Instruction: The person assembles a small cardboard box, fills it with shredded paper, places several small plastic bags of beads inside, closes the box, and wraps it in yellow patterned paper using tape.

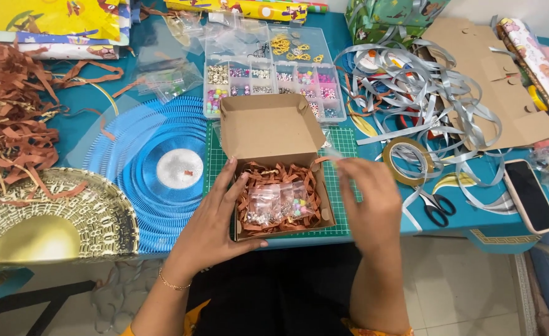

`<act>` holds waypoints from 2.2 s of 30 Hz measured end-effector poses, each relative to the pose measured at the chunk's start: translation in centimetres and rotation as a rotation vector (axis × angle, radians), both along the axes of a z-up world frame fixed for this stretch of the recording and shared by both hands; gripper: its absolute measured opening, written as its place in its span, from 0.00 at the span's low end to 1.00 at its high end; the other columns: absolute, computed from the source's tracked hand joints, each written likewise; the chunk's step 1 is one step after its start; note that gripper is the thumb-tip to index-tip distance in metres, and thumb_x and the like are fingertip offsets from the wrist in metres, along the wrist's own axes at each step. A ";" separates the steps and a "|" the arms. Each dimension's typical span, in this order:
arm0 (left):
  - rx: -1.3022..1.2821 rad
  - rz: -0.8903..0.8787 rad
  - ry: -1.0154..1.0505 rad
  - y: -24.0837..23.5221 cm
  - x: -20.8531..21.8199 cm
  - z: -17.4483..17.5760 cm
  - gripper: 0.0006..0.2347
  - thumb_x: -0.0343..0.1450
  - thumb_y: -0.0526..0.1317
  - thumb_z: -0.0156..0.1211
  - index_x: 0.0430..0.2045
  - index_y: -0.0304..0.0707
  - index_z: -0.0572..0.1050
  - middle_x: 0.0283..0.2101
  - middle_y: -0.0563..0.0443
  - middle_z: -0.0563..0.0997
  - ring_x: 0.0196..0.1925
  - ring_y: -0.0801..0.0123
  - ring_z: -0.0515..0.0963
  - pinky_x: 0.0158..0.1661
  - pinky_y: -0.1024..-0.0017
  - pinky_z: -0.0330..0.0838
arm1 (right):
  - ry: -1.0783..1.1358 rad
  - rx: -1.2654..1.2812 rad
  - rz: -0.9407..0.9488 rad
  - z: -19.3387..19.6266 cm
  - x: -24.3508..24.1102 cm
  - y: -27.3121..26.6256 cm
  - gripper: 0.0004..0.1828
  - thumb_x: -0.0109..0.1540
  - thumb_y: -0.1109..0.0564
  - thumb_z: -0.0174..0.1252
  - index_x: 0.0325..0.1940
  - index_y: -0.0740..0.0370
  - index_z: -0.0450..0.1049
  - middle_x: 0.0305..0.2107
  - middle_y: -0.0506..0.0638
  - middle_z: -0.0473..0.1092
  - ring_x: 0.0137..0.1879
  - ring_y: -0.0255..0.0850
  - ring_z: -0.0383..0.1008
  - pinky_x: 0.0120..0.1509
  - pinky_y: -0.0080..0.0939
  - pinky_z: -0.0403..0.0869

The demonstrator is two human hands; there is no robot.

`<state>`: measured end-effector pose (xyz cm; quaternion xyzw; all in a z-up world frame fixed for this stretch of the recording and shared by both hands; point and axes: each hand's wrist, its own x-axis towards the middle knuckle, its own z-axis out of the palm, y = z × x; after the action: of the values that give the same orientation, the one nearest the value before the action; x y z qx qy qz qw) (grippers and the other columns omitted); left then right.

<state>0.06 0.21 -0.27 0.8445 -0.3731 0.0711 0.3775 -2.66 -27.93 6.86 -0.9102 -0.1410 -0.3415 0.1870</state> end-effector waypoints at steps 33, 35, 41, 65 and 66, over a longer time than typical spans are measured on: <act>0.032 0.030 0.077 -0.5 -0.3 0.5 0.51 0.63 0.60 0.71 0.74 0.53 0.38 0.80 0.44 0.34 0.81 0.47 0.42 0.69 0.44 0.53 | 0.731 0.209 -0.173 -7.3 13.0 -7.5 0.19 0.61 0.53 0.63 0.54 0.56 0.71 0.45 0.52 0.71 0.49 0.47 0.71 0.48 0.49 0.69; 0.030 0.029 0.079 -0.5 -0.2 0.5 0.50 0.63 0.60 0.71 0.74 0.54 0.38 0.80 0.44 0.34 0.81 0.46 0.42 0.69 0.43 0.54 | 0.753 0.259 -0.157 -7.6 13.2 -7.9 0.16 0.61 0.58 0.62 0.51 0.55 0.69 0.43 0.52 0.72 0.47 0.46 0.72 0.47 0.48 0.69; 0.005 0.014 0.048 -0.4 -0.2 0.4 0.51 0.63 0.59 0.72 0.74 0.54 0.37 0.80 0.43 0.35 0.81 0.46 0.42 0.70 0.44 0.52 | 0.729 0.470 -0.112 -5.2 12.0 -7.3 0.07 0.67 0.55 0.57 0.48 0.55 0.71 0.31 0.45 0.67 0.37 0.36 0.66 0.42 0.40 0.65; 0.018 0.020 0.072 -0.2 -0.3 0.7 0.53 0.64 0.58 0.72 0.74 0.44 0.35 0.79 0.42 0.35 0.81 0.49 0.42 0.72 0.51 0.50 | 0.505 -0.327 0.077 -1.8 4.3 4.6 0.15 0.64 0.46 0.63 0.47 0.58 0.77 0.38 0.54 0.65 0.40 0.54 0.72 0.29 0.55 0.70; 0.020 0.022 0.073 -0.1 -0.3 0.6 0.54 0.63 0.59 0.73 0.74 0.47 0.34 0.79 0.42 0.34 0.81 0.48 0.43 0.70 0.49 0.53 | 0.456 -0.201 0.113 -1.0 4.1 4.3 0.13 0.64 0.46 0.63 0.45 0.56 0.77 0.39 0.49 0.67 0.37 0.46 0.73 0.30 0.48 0.72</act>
<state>-0.25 0.06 0.38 0.8543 -0.3504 0.0408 0.3818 1.48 -23.63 5.89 -0.9684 -0.1790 -0.1007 0.1416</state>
